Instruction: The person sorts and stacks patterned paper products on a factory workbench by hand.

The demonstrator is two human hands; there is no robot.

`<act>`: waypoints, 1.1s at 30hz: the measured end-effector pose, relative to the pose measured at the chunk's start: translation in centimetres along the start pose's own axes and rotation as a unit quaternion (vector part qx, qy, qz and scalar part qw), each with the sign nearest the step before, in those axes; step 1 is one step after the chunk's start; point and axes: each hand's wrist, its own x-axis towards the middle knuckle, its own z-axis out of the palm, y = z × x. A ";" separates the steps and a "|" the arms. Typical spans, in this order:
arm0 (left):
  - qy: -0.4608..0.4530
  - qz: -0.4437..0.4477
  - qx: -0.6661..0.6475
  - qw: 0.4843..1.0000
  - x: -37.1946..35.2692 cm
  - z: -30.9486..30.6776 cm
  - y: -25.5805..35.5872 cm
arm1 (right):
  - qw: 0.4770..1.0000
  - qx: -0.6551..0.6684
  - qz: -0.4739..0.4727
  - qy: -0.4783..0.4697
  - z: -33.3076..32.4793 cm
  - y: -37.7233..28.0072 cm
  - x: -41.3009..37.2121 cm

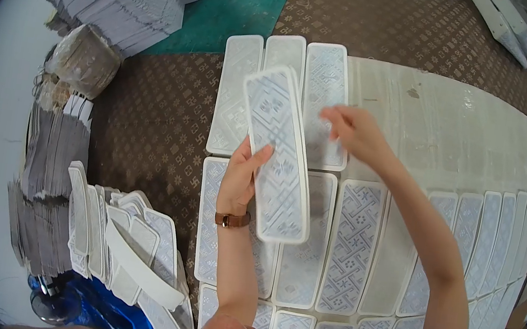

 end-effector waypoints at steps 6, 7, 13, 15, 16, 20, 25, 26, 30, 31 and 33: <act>0.045 0.090 0.069 0.993 0.3 3.7 -0.1 | 0.974 0.224 -0.004 -0.022 4.3 -0.2 -5.9; 0.067 0.095 0.091 0.989 0.2 4.3 -0.2 | 0.974 0.225 -0.030 0.010 4.4 0.4 -6.1; 0.061 0.260 0.333 0.904 0.6 5.1 -1.3 | 0.966 0.180 0.062 0.174 -5.5 2.9 -6.3; 0.017 0.290 0.441 0.849 1.1 5.5 -1.6 | 0.964 0.182 0.056 0.186 -7.1 3.3 -5.7; 0.015 0.288 0.441 0.850 1.6 6.1 -1.8 | 0.962 0.185 0.055 0.194 -7.6 3.6 -5.6; 0.015 0.262 0.571 0.778 5.5 8.8 -2.8 | 0.957 0.226 0.048 0.178 -7.5 4.5 -4.9; -0.034 0.317 0.700 0.639 7.9 7.8 -6.2 | 0.959 0.238 0.039 0.147 -6.5 6.2 -3.2; -0.031 0.324 0.707 0.628 8.0 7.7 -6.4 | 0.959 0.240 0.038 0.145 -6.4 6.4 -3.0; -0.032 0.326 0.750 0.575 8.0 7.8 -6.5 | 0.962 0.226 0.039 0.147 -6.7 6.8 -2.9; -0.034 0.322 0.768 0.553 8.0 7.9 -6.5 | 0.963 0.225 0.037 0.147 -6.7 6.9 -2.8; -0.034 0.325 0.773 0.543 8.0 8.0 -6.4 | 0.964 0.223 0.034 0.144 -6.7 6.9 -2.7</act>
